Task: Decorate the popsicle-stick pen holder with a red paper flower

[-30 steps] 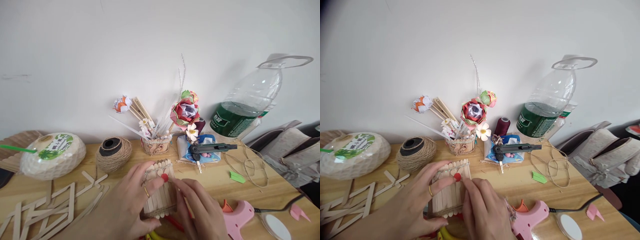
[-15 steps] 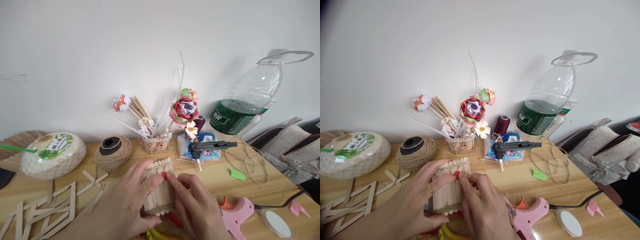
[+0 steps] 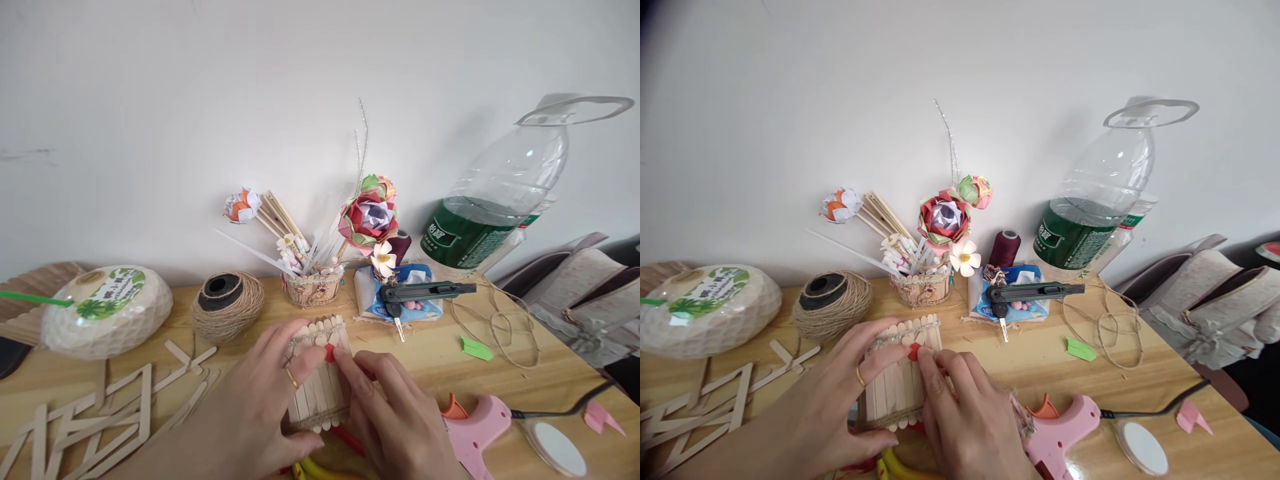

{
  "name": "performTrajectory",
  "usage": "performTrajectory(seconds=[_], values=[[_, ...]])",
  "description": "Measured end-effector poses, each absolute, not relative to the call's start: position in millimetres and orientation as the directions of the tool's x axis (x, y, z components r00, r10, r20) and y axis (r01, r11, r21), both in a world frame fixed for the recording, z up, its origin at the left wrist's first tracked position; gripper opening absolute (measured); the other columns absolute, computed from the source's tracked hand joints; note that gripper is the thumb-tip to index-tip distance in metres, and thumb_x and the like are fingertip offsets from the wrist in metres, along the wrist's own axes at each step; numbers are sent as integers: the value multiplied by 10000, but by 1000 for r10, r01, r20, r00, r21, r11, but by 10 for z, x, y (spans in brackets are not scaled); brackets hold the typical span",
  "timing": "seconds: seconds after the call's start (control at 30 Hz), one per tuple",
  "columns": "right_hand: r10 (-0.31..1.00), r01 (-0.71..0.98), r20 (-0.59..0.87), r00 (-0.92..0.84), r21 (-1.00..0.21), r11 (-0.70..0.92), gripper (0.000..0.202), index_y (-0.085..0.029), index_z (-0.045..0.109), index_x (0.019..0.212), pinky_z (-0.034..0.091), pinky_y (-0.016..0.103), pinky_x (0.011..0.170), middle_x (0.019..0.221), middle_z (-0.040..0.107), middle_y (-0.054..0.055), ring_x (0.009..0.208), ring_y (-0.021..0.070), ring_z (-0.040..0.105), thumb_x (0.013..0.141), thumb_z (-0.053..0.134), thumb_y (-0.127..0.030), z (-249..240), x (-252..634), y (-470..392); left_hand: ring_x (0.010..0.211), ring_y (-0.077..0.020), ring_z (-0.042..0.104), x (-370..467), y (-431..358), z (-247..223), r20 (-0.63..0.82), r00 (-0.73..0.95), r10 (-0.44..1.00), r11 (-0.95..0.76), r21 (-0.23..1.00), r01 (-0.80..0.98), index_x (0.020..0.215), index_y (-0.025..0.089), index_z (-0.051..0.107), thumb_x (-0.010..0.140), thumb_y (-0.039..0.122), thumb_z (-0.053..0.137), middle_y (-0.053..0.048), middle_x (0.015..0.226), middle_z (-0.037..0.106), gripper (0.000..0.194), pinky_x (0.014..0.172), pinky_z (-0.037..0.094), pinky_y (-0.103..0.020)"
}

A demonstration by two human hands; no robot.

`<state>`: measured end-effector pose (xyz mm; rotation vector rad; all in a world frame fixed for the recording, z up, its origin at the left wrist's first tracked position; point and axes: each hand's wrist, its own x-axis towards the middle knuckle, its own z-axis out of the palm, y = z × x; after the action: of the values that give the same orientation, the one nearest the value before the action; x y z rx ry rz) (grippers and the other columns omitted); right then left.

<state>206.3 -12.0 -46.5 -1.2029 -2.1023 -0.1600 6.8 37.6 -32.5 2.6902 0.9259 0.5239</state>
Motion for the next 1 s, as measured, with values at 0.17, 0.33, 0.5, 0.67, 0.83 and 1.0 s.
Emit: performTrajectory(seconds=[0.17, 0.33, 0.5, 0.67, 0.83, 1.0], values=[[712, 811, 611, -346, -187, 554, 325, -43, 553, 1189, 539, 289, 566, 881, 631, 124, 725, 197, 591, 919, 380, -93, -457, 2062, -132, 1239, -350, 386, 59, 386, -328, 241, 756, 609, -782, 337, 523, 1267, 270, 341, 630, 194, 770, -150, 1377, 298, 771, 958, 454, -540], [710, 815, 611, -351, -174, 552, 343, -36, 552, 1208, 543, 284, 573, 890, 641, 127, 728, 195, 599, 934, 359, -111, -439, 2063, -131, 1232, -356, 387, 54, 388, -331, 246, 761, 600, -791, 323, 520, 1255, 268, 345, 627, 210, 778, -156, 1373, 288, 765, 942, 465, -542], [705, 816, 615, -355, -165, 554, 336, -37, 565, 1191, 545, 278, 586, 884, 643, 127, 727, 189, 601, 931, 364, -107, -449, 2055, -115, 1234, -350, 384, 64, 392, -332, 257, 761, 596, -795, 327, 512, 1239, 255, 360, 619, 194, 777, -153, 1377, 286, 750, 951, 461, -535], [714, 818, 609, -346, -177, 547, 332, -48, 550, 1201, 543, 282, 572, 888, 642, 124, 732, 195, 603, 926, 375, -107, -461, 2053, -110, 1234, -345, 384, 66, 402, -336, 257, 759, 598, -792, 336, 510, 1239, 258, 365, 617, 177, 771, -149, 1376, 290, 747, 955, 457, -530], [737, 797, 603, -307, -261, 545, 343, -75, 515, 1224, 539, 272, 563, 906, 639, 121, 749, 190, 614, 916, 365, -81, -465, 2064, -126, 1228, -347, 393, 51, 390, -340, 272, 754, 598, -793, 337, 507, 1248, 261, 358, 617, 162, 758, -151, 1371, 294, 754, 948, 462, -528], [754, 786, 617, -224, -343, 514, 326, -110, 499, 1212, 547, 271, 602, 920, 645, 111, 765, 183, 626, 901, 407, -77, -468, 2044, -140, 1235, -346, 390, 59, 388, -318, 279, 753, 596, -795, 341, 503, 1266, 274, 342, 617, 159, 764, -146, 1373, 291, 783, 955, 455, -534]])
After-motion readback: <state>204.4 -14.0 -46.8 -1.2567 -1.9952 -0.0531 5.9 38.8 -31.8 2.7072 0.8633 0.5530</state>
